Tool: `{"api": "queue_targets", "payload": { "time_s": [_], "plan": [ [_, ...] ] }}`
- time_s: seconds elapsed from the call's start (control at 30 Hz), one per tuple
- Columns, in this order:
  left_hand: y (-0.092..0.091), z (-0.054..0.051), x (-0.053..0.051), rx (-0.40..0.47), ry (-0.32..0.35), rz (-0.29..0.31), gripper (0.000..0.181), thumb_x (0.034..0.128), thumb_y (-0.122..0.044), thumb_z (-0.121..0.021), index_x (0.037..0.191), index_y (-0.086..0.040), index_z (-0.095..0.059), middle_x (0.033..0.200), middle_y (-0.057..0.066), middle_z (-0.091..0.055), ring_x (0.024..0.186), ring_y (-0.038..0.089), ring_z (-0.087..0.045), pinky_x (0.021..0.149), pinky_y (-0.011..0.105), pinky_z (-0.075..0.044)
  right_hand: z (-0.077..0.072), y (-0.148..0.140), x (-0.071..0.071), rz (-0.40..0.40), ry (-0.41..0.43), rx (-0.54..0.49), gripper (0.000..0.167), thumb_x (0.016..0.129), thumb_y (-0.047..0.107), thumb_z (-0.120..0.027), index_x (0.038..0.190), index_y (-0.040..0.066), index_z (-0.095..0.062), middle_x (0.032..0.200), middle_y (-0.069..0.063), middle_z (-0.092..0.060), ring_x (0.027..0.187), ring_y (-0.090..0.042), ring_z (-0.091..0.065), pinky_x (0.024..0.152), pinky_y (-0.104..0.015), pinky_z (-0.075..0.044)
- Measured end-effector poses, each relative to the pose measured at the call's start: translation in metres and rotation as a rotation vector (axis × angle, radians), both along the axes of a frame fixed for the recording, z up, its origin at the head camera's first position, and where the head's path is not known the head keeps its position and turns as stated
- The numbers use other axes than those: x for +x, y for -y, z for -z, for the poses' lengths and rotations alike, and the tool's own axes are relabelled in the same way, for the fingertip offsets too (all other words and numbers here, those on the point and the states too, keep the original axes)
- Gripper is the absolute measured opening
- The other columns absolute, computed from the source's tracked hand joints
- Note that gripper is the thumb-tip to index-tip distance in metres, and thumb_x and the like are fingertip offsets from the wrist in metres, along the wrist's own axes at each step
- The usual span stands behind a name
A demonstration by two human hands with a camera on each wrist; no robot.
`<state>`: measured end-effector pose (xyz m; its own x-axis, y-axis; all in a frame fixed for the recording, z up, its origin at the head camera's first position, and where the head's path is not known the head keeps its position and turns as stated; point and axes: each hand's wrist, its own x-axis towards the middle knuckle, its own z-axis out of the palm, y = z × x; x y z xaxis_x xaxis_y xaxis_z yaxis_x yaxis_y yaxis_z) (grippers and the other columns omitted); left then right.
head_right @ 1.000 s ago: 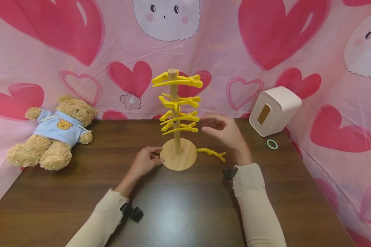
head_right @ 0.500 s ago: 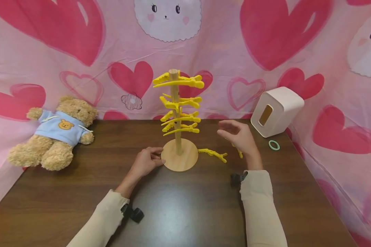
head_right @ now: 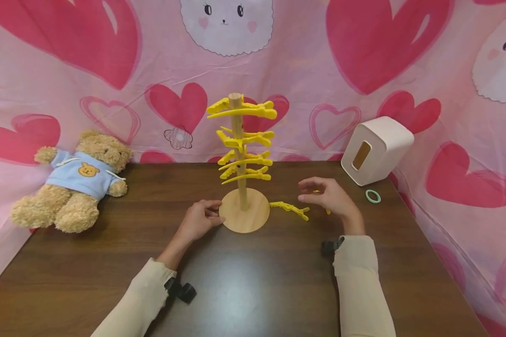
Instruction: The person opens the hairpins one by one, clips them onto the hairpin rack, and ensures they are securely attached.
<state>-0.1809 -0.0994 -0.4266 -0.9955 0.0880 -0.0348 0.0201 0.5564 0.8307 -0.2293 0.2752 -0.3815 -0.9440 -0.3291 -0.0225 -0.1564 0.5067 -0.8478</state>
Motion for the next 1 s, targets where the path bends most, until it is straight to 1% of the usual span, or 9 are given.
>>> {"api": "queue_targets", "payload": {
  "time_s": [0.1,0.2,0.27,0.33,0.47,0.6,0.8,0.9,1.0],
  "plan": [
    [0.0,0.0,-0.001,-0.005,0.002,-0.004,0.048,0.0843,-0.007,-0.082,0.13,0.0,-0.068,0.113,0.013,-0.065,0.093,0.023,-0.069,0.079,0.036,-0.057,0.005,-0.003,-0.001,-0.052,0.024,0.059,0.049,0.09,0.026,-0.079,0.13,0.002,-0.065,0.125,-0.017,-0.066,0.111,-0.028,-0.06,0.087,-0.029,-0.051],
    [0.0,0.0,-0.001,-0.011,0.01,-0.01,0.049,0.0843,-0.007,-0.082,0.13,-0.001,-0.068,0.113,0.013,-0.065,0.094,0.023,-0.068,0.08,0.036,-0.057,0.01,-0.004,-0.002,-0.093,0.042,0.112,0.05,0.089,0.027,-0.079,0.13,0.001,-0.065,0.122,-0.015,-0.068,0.109,-0.027,-0.061,0.087,-0.032,-0.05],
    [0.0,0.0,-0.001,-0.011,0.018,-0.015,0.049,0.0842,-0.008,-0.083,0.131,-0.002,-0.068,0.113,0.012,-0.065,0.094,0.023,-0.068,0.08,0.036,-0.057,0.013,-0.006,-0.003,-0.125,0.061,0.127,0.049,0.089,0.026,-0.08,0.129,0.0,-0.065,0.12,-0.015,-0.068,0.107,-0.026,-0.061,0.088,-0.032,-0.05],
    [0.0,0.0,-0.001,-0.016,0.013,-0.011,0.049,0.0842,-0.007,-0.083,0.13,-0.001,-0.068,0.113,0.013,-0.065,0.093,0.023,-0.068,0.079,0.035,-0.057,0.015,-0.006,-0.005,-0.144,0.084,0.137,0.049,0.088,0.024,-0.081,0.128,0.0,-0.066,0.118,-0.014,-0.068,0.107,-0.026,-0.061,0.089,-0.031,-0.051],
    [0.001,0.0,-0.002,-0.019,0.005,-0.008,0.048,0.0842,-0.007,-0.082,0.13,0.0,-0.068,0.113,0.013,-0.065,0.093,0.023,-0.068,0.078,0.035,-0.057,0.016,-0.007,-0.006,-0.195,0.108,0.167,0.047,0.089,0.023,-0.08,0.127,-0.001,-0.066,0.12,-0.014,-0.068,0.111,-0.029,-0.062,0.094,-0.036,-0.05],
    [0.0,-0.001,-0.002,-0.018,0.007,-0.01,0.048,0.0843,-0.007,-0.082,0.13,0.0,-0.068,0.113,0.013,-0.065,0.093,0.023,-0.068,0.079,0.036,-0.057,0.016,-0.006,-0.004,-0.209,0.123,0.214,0.047,0.088,0.025,-0.081,0.127,0.0,-0.066,0.123,-0.014,-0.068,0.112,-0.031,-0.06,0.096,-0.042,-0.047],
    [0.0,0.0,-0.002,-0.02,0.017,-0.011,0.049,0.0842,-0.007,-0.082,0.13,-0.001,-0.068,0.113,0.012,-0.065,0.094,0.023,-0.068,0.079,0.036,-0.057,0.017,-0.004,-0.003,-0.209,0.137,0.271,0.047,0.086,0.024,-0.083,0.124,0.001,-0.068,0.121,-0.013,-0.068,0.111,-0.031,-0.058,0.095,-0.045,-0.046],
    [0.0,0.001,-0.002,-0.013,0.016,-0.007,0.048,0.0844,-0.007,-0.082,0.13,0.0,-0.068,0.113,0.012,-0.065,0.094,0.023,-0.068,0.079,0.035,-0.057,0.016,-0.002,-0.004,-0.209,0.148,0.294,0.044,0.085,0.022,-0.084,0.12,0.002,-0.069,0.117,-0.01,-0.068,0.109,-0.03,-0.057,0.094,-0.044,-0.046],
    [0.0,0.002,-0.002,-0.009,0.022,-0.012,0.049,0.0844,-0.007,-0.082,0.13,-0.001,-0.068,0.113,0.012,-0.065,0.094,0.022,-0.068,0.079,0.035,-0.057,0.014,0.0,-0.005,-0.212,0.163,0.302,0.037,0.083,0.017,-0.085,0.114,0.001,-0.07,0.108,-0.009,-0.066,0.105,-0.029,-0.055,0.089,-0.041,-0.046]
  ]
}}
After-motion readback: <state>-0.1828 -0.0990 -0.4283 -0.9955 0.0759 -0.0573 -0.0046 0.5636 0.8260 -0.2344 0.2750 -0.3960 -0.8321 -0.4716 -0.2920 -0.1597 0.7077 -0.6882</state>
